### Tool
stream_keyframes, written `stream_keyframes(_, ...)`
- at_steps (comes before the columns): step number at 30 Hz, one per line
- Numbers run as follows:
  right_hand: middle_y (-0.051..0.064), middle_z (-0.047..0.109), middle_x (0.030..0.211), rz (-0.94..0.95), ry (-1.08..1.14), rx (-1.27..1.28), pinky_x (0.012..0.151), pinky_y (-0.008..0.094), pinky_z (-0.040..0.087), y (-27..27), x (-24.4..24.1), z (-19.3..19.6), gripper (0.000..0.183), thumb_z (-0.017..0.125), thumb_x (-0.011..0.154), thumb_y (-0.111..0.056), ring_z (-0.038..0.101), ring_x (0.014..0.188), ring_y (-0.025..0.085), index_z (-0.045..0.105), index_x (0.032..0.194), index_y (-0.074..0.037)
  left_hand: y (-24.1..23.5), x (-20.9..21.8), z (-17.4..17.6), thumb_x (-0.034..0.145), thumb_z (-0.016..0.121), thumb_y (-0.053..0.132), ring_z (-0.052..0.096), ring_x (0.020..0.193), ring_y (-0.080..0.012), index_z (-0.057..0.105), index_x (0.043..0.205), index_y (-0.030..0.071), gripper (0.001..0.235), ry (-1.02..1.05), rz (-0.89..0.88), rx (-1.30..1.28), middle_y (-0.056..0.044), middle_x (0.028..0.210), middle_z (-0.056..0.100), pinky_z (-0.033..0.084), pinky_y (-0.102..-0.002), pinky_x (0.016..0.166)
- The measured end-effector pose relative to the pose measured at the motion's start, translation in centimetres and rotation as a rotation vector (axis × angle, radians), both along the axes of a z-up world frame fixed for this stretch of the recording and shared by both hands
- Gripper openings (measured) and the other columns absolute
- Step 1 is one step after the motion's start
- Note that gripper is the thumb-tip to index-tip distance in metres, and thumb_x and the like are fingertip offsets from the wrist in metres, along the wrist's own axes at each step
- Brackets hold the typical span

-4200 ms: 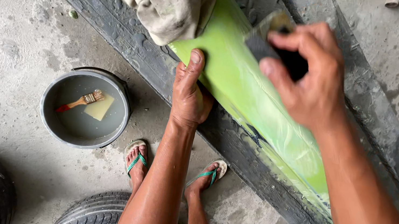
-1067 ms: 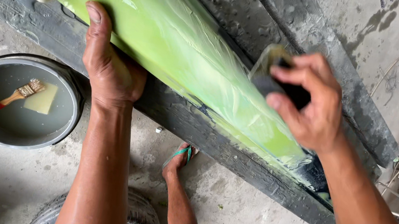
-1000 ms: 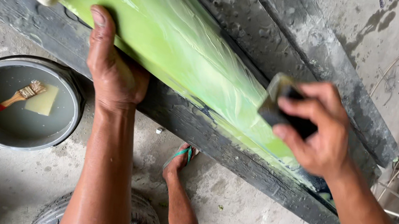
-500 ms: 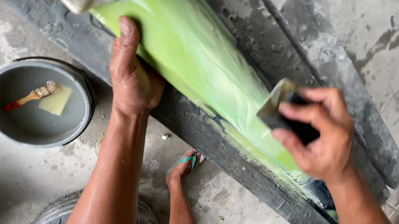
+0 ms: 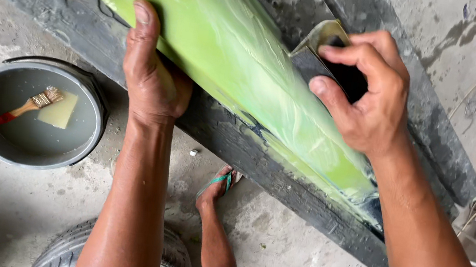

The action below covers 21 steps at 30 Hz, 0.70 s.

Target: The person sands a long, lime-green car bumper with a sanding block, moving it back and forth along the surface. They periodically wipe the bumper with a cloth and dip the sanding block into a bucket of water to clean it.

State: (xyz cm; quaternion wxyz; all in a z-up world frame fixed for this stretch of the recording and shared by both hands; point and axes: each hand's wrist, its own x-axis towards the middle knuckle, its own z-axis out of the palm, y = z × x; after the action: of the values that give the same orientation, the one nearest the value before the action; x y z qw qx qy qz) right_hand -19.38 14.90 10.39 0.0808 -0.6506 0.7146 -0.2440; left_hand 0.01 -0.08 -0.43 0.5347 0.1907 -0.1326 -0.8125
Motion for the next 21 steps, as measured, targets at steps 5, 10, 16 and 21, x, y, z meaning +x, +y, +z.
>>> stream_keyframes(5,0.020,0.054,0.114,-0.038,0.182,0.046,0.077,0.042,0.048,5.7,3.4,1.6,0.039,0.070,0.086,-0.041,0.054,0.100,0.033,0.067,0.111,-0.012,-0.2,-0.1,0.1,0.095,0.070,0.035,0.061,0.117,-0.0226,0.063,0.123,0.006,0.041,-0.022,0.038,0.042,-0.010,0.124,0.065,0.049,-0.041,0.107)
stream_keyframes(10,0.022,0.052,0.111,0.001,0.170,-0.013,0.079,0.044,0.049,-0.2,2.7,1.9,0.038,0.069,0.090,-0.035,0.054,0.099,0.035,0.070,0.108,-0.002,-0.6,0.1,1.0,0.090,0.071,0.034,0.066,0.103,-0.0228,0.068,0.106,0.003,0.035,-0.006,-0.002,0.093,-0.011,0.109,0.069,0.053,-0.039,0.096)
stream_keyframes(16,0.022,0.053,0.112,-0.037,0.330,-0.045,0.081,0.046,0.046,4.3,5.3,1.4,0.039,0.065,0.092,-0.042,0.051,0.099,0.036,0.068,0.109,-0.008,-0.4,-0.1,0.8,0.090,0.071,0.034,0.065,0.104,-0.0197,0.068,0.107,0.005,0.033,-0.029,0.021,0.100,-0.008,0.110,0.069,0.052,-0.037,0.096)
stream_keyframes(21,0.021,0.055,0.113,0.015,0.479,-0.133,0.076,0.042,0.048,2.9,3.6,-0.4,0.043,0.070,0.089,-0.046,0.051,0.093,0.031,0.066,0.118,-0.015,-0.6,0.2,0.8,0.089,0.071,0.032,0.068,0.097,-0.0218,0.069,0.103,0.002,0.034,-0.008,-0.045,0.179,-0.011,0.105,0.071,0.055,-0.038,0.091)
